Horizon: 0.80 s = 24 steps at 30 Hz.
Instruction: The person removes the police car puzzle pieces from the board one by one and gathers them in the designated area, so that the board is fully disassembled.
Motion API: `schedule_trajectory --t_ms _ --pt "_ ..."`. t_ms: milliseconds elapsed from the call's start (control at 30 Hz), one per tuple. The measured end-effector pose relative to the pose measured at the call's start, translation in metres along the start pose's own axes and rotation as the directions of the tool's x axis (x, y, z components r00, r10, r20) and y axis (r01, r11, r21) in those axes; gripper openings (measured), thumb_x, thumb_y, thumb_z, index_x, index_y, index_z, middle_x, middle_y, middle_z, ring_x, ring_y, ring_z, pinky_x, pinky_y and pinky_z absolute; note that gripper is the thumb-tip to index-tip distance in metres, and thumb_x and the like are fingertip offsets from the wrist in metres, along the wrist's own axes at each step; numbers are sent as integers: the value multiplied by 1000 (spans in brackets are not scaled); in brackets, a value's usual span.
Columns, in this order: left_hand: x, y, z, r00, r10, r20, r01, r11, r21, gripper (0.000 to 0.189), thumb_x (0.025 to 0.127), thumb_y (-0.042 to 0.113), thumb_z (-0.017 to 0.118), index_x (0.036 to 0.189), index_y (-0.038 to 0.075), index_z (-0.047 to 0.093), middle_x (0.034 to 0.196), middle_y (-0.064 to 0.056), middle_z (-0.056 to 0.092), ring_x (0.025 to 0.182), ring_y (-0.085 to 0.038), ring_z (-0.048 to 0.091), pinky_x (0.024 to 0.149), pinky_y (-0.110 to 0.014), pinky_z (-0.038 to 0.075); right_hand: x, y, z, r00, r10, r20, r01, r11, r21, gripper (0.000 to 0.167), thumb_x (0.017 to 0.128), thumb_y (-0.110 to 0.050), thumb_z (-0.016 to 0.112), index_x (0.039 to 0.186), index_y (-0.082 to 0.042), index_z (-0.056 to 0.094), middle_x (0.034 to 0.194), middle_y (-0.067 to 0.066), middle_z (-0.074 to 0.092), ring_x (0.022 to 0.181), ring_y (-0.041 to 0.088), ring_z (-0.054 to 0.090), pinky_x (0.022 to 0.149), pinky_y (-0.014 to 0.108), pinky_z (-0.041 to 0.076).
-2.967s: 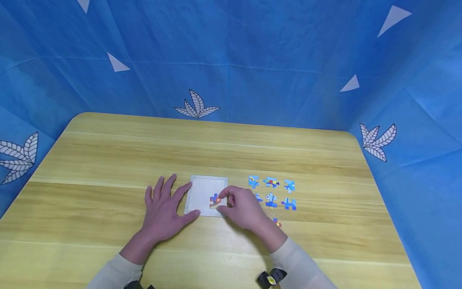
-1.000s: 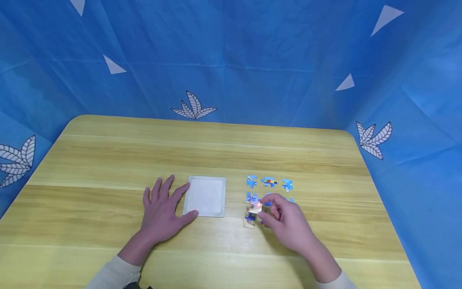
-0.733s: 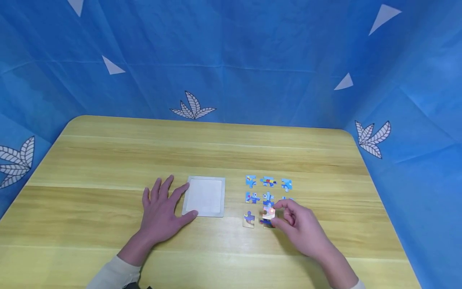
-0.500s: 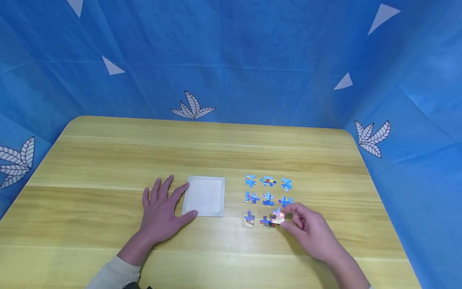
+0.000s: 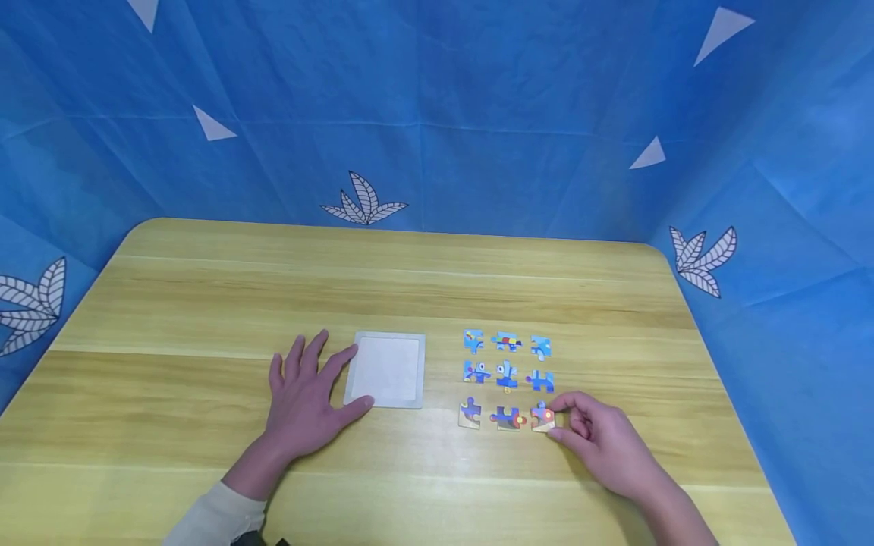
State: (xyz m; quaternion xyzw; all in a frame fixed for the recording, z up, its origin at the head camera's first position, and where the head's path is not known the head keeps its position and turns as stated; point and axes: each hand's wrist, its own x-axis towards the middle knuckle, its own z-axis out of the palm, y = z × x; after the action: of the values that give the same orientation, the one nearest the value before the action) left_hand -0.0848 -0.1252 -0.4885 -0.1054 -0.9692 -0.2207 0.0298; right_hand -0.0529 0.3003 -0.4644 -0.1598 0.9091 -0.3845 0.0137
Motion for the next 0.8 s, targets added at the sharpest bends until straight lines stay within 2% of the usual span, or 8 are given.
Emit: schedule_trajectory --t_ms 400,800 --pt "0 0 -1 1000 -3 -1 3 1000 -5 80 85 72 58 149 25 49 161 -18 19 147 -45 1 107 -67 -7 2 -2 1 998 40 46 -38 998 -46 24 84 -4 79 103 -13 66 65 -13 40 53 3 38 53 24 39" --pt "0 -1 1 1000 -2 -9 2 1000 -19 80 84 70 60 148 25 50 160 -19 20 146 -46 2 108 -68 -5 -1 -1 2 996 78 44 -77 997 -27 25 83 -6 81 103 -11 67 64 -11 42 53 4 39 51 24 39"
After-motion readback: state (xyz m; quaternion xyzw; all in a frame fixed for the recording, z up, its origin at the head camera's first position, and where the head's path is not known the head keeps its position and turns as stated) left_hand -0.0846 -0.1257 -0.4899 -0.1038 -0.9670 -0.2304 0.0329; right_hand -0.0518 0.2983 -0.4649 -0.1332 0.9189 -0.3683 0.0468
